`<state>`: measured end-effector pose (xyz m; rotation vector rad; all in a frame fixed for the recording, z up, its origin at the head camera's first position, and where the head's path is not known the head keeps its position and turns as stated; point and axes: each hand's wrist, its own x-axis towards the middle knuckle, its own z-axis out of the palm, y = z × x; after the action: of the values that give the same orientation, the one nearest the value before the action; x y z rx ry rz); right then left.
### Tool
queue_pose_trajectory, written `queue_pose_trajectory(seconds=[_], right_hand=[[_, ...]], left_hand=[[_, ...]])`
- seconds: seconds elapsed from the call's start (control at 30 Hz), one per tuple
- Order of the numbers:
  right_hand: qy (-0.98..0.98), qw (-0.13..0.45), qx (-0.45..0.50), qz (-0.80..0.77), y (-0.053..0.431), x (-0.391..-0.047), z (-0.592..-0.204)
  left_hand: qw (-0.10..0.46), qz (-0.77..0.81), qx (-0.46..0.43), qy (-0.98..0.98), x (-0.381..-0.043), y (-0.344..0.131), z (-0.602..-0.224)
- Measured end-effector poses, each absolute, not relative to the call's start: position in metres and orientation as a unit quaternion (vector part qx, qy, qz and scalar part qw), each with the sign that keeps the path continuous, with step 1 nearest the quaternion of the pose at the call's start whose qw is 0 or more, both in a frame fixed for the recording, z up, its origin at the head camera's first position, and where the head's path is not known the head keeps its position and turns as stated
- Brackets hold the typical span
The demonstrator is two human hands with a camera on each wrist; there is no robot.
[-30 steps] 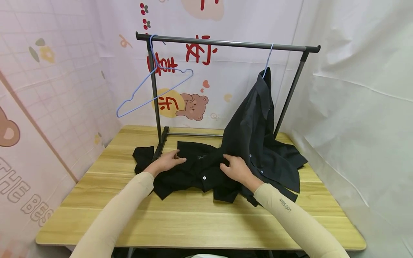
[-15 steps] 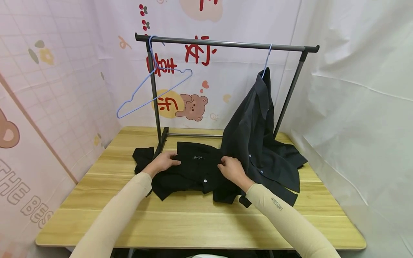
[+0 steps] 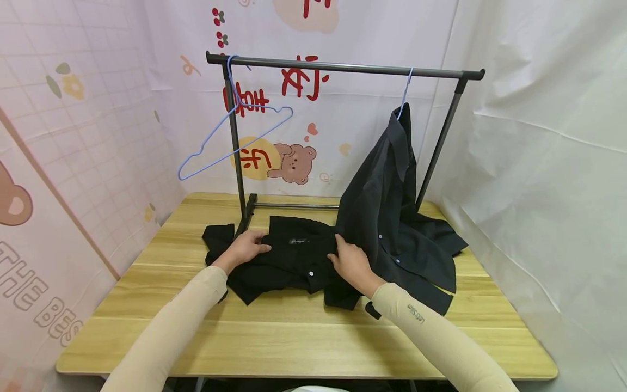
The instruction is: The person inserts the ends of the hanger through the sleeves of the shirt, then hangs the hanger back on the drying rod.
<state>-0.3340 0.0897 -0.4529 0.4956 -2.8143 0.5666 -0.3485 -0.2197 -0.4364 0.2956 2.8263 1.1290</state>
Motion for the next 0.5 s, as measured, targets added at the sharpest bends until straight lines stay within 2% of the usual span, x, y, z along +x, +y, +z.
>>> queue_pose_trajectory(seconds=[0.23, 0.5], right_hand=[[-0.957, 0.139, 0.199, 0.156, 0.089, -0.324, -0.449], [-0.961, 0.126, 0.188, 0.161, 0.093, -0.326, -0.453]], left_hand=[[0.020, 0.359, 0.077, 0.930, -0.347, -0.227, -0.435], [0.043, 0.358, 0.087, 0.929, -0.342, -0.231, -0.425]])
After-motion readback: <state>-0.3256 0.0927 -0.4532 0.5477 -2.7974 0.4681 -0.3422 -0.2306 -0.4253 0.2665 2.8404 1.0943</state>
